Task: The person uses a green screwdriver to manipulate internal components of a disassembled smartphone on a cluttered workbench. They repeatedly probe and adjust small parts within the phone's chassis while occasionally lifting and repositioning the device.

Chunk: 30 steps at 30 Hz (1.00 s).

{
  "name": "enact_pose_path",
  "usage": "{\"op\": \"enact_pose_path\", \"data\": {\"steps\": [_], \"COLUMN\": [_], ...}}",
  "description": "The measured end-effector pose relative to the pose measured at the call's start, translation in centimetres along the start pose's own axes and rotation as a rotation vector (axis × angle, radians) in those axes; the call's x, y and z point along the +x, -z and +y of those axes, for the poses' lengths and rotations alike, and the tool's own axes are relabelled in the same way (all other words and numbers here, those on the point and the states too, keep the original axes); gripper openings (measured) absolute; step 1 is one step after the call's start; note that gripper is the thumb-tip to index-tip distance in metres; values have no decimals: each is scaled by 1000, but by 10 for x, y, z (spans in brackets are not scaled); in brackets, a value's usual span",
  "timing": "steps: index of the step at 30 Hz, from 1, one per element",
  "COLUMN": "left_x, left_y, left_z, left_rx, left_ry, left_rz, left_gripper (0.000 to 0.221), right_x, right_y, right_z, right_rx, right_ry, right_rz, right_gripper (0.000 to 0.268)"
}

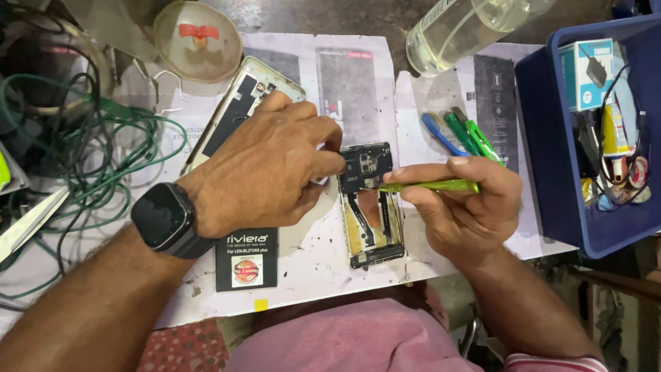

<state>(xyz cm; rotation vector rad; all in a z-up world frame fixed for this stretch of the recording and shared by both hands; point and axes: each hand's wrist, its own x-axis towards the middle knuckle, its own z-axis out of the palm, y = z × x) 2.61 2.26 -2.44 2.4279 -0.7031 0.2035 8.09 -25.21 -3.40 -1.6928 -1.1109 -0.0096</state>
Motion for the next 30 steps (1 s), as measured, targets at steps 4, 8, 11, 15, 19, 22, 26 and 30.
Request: {"op": "enact_pose_path", "data": {"steps": [4, 8, 11, 15, 19, 22, 26, 30], "left_x": [0, 0, -1, -1, -2, -2, -2, -2], "left_y": [-2, -4, -4, -4, -3, -3, -4, -4], "left_z": [-2, -3, -4, -4, -3, -3, -3, -3], "left_rx": [-9, -22, -38, -38, -49, -43, -37, -41], "left_ry": [-3, 10, 23, 4, 1, 2, 4, 0], "left_rz": [16, 25, 20, 40, 39, 44, 44, 46], "left_gripper": [18, 15, 11, 9, 7, 8, 6, 5], "right_x": [6, 8, 6, 4, 1, -3, -5, -4], "right_y": [4, -2, -7, -8, -8, -9, -12, -13], "right_z": [2, 3, 2, 6, 6, 6, 9, 9], "right_rx": [39, 86, 151, 123, 106, 73, 70, 52], "right_ry": [10, 16, -21, -6, -9, -27, -9, -2], "right_rz": [-16, -110, -152, -150, -151, -141, -124, -121], "right_gripper": [51, 54, 55, 55, 55, 56, 56, 55]}}
